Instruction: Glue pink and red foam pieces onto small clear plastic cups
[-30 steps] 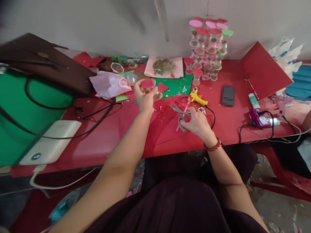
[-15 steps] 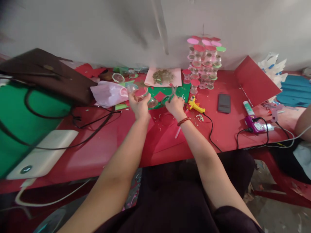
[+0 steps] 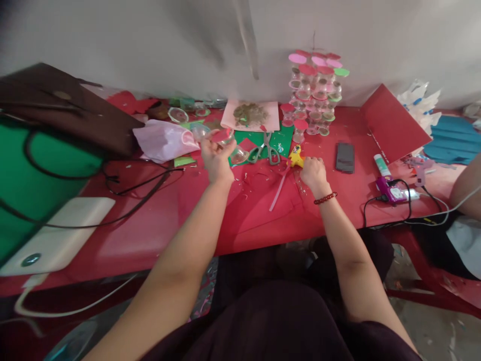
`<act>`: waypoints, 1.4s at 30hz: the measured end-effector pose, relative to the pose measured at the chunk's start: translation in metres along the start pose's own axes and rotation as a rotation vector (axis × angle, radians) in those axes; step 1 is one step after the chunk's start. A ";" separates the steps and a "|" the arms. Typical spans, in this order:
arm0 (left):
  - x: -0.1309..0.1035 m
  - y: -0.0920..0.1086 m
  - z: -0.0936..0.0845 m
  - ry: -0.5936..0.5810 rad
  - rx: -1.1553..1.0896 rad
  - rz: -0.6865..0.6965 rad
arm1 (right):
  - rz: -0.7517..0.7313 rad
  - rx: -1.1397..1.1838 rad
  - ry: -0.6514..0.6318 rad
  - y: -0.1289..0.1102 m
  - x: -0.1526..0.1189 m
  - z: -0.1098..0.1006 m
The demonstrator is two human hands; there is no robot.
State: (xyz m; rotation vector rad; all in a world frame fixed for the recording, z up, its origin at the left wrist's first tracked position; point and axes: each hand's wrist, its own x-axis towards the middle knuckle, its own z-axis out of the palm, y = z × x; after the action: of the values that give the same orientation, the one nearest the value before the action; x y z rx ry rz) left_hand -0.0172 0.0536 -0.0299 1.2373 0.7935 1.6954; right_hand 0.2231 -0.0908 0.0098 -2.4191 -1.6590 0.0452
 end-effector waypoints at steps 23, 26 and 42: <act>-0.026 0.001 0.013 -0.533 0.136 -0.238 | 0.226 1.698 -0.239 -0.025 0.000 -0.030; -0.026 -0.003 0.010 -0.604 0.215 -0.166 | 0.146 1.765 -0.155 -0.037 0.000 -0.019; -0.034 0.006 0.002 -0.482 0.734 0.397 | 0.086 1.636 -0.098 -0.025 0.005 0.000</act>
State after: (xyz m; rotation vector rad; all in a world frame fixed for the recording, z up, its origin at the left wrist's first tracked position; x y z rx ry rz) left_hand -0.0121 0.0204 -0.0380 2.3290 0.9380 1.3145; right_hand 0.2014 -0.0776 0.0149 -1.1486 -0.7865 1.0490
